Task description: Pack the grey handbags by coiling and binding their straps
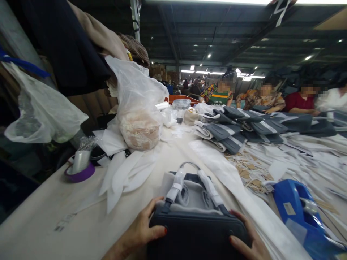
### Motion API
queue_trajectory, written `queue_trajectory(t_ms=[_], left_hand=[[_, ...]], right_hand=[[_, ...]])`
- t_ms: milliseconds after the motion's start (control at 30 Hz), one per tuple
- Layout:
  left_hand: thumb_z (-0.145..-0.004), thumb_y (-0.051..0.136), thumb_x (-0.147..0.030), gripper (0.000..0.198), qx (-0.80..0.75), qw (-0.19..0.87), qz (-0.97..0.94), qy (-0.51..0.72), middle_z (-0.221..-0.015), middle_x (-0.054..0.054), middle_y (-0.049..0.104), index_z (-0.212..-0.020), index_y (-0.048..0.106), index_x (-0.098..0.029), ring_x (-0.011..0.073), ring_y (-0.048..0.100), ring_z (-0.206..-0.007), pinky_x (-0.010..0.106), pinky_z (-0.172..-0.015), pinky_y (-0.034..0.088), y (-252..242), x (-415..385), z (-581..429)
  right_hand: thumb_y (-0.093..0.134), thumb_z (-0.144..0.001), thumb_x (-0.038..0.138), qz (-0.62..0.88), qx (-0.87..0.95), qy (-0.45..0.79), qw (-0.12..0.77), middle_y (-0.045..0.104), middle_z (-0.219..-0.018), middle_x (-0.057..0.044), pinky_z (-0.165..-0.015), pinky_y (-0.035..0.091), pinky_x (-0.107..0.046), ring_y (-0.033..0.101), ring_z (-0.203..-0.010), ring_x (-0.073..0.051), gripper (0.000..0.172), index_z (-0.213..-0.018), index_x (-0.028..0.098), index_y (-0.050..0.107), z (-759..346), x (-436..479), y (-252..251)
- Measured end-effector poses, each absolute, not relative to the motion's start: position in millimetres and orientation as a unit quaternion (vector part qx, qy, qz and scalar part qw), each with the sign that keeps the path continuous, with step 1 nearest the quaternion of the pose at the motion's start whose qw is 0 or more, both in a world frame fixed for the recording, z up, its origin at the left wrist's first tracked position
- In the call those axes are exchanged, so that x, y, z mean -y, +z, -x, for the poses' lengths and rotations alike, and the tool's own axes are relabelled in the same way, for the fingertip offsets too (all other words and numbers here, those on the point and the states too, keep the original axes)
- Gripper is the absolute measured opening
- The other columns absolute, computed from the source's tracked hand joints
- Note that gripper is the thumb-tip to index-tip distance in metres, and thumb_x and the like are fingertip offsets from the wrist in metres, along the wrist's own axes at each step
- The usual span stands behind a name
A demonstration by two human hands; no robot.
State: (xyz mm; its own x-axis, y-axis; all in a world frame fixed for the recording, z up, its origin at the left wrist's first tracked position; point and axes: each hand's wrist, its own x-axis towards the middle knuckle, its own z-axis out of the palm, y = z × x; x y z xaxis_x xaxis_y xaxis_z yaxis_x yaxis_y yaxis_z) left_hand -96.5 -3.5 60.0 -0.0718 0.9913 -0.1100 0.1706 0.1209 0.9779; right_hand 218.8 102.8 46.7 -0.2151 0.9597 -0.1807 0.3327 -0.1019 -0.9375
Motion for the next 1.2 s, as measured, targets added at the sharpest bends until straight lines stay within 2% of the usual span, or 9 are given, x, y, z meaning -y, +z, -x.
queue_trajectory(t_ms=[133, 267, 433, 633, 733, 800, 967, 1133, 1200], left_hand=[[-0.054, 0.070, -0.041, 0.080, -0.633, 0.435, -0.468, 0.437, -0.102, 0.004, 0.062, -0.124, 0.036, -0.021, 0.0254, 0.057, -0.092, 0.033, -0.083, 0.042, 54, 4, 80], [-0.054, 0.069, -0.038, 0.059, -0.654, 0.413, -0.481, 0.413, -0.087, 0.000, 0.061, -0.106, 0.048, -0.021, 0.0216, 0.055, -0.081, 0.029, -0.073, 0.042, 61, -2, 78], [-0.054, 0.070, -0.037, 0.049, -0.612, 0.480, -0.453, 0.435, -0.079, -0.003, 0.060, -0.097, 0.055, -0.021, 0.0183, 0.054, -0.073, 0.025, -0.065, 0.040, 61, -4, 77], [-0.051, 0.073, -0.041, 0.044, -0.619, 0.550, -0.383, 0.410, -0.067, -0.002, 0.061, -0.087, 0.064, -0.018, 0.0161, 0.053, -0.062, 0.024, -0.056, 0.039, 59, -10, 76], [-0.048, 0.074, -0.043, 0.040, -0.629, 0.559, -0.355, 0.407, -0.061, -0.002, 0.059, -0.076, 0.065, -0.017, 0.0141, 0.050, -0.057, 0.023, -0.052, 0.036, 60, -13, 72], [-0.047, 0.075, -0.043, 0.037, -0.631, 0.574, -0.309, 0.421, -0.056, -0.002, 0.057, -0.071, 0.064, -0.016, 0.0131, 0.048, -0.052, 0.023, -0.049, 0.035, 59, -15, 67], [-0.048, 0.078, -0.040, 0.039, -0.640, 0.561, -0.189, 0.489, -0.058, -0.003, 0.060, -0.075, 0.060, -0.018, 0.0153, 0.054, -0.053, 0.026, -0.052, 0.041, 43, -18, 54], [-0.047, 0.076, -0.049, 0.048, -0.688, 0.511, -0.255, 0.448, -0.060, -0.004, 0.058, -0.077, 0.052, -0.019, 0.0165, 0.055, -0.056, 0.028, -0.055, 0.043, 36, -20, 65], [-0.049, 0.073, -0.052, 0.054, -0.701, 0.471, -0.354, 0.401, -0.070, -0.001, 0.062, -0.088, 0.052, -0.020, 0.0194, 0.058, -0.065, 0.029, -0.062, 0.045, 46, -22, 71]], right_hand=[[0.068, -0.058, 0.057, 0.509, 0.623, 0.524, 0.280, 0.065, -0.111, -0.009, -0.094, 0.042, -0.040, 0.056, -0.107, -0.033, 0.072, -0.118, 0.021, 0.050, -210, -104, 60], [0.070, -0.055, 0.056, 0.487, 0.621, 0.538, 0.296, 0.065, -0.104, -0.008, -0.087, 0.044, -0.040, 0.059, -0.098, -0.032, 0.073, -0.115, 0.019, 0.052, -207, -108, 67], [0.074, -0.046, 0.051, 0.421, 0.609, 0.605, 0.293, 0.064, -0.099, -0.005, -0.081, 0.044, -0.036, 0.058, -0.094, -0.030, 0.068, -0.104, 0.020, 0.058, -205, -121, 73], [0.074, -0.050, 0.047, 0.363, 0.593, 0.682, 0.228, 0.063, -0.073, 0.001, -0.060, 0.043, -0.027, 0.058, -0.068, -0.020, 0.049, -0.088, 0.020, 0.058, -207, -132, 71], [0.076, -0.048, 0.045, 0.374, 0.564, 0.698, 0.234, 0.066, -0.078, 0.001, -0.062, 0.043, -0.026, 0.059, -0.072, -0.021, 0.055, -0.094, 0.021, 0.059, -209, -132, 64], [0.076, -0.045, 0.046, 0.391, 0.545, 0.703, 0.238, 0.065, -0.076, 0.001, -0.060, 0.043, -0.025, 0.059, -0.070, -0.021, 0.054, -0.090, 0.021, 0.061, -209, -132, 56], [0.074, -0.051, 0.052, 0.459, 0.507, 0.688, 0.243, 0.054, -0.054, 0.003, -0.050, 0.037, -0.022, 0.049, -0.053, -0.013, 0.039, -0.064, 0.018, 0.058, -203, -133, 34], [0.074, -0.053, 0.051, 0.469, 0.485, 0.693, 0.253, 0.059, -0.056, 0.002, -0.051, 0.040, -0.024, 0.053, -0.055, -0.015, 0.038, -0.065, 0.019, 0.061, -198, -134, 36], [0.075, -0.053, 0.051, 0.465, 0.486, 0.694, 0.256, 0.061, -0.057, 0.002, -0.053, 0.042, -0.024, 0.055, -0.056, -0.016, 0.037, -0.065, 0.019, 0.062, -197, -134, 41]])
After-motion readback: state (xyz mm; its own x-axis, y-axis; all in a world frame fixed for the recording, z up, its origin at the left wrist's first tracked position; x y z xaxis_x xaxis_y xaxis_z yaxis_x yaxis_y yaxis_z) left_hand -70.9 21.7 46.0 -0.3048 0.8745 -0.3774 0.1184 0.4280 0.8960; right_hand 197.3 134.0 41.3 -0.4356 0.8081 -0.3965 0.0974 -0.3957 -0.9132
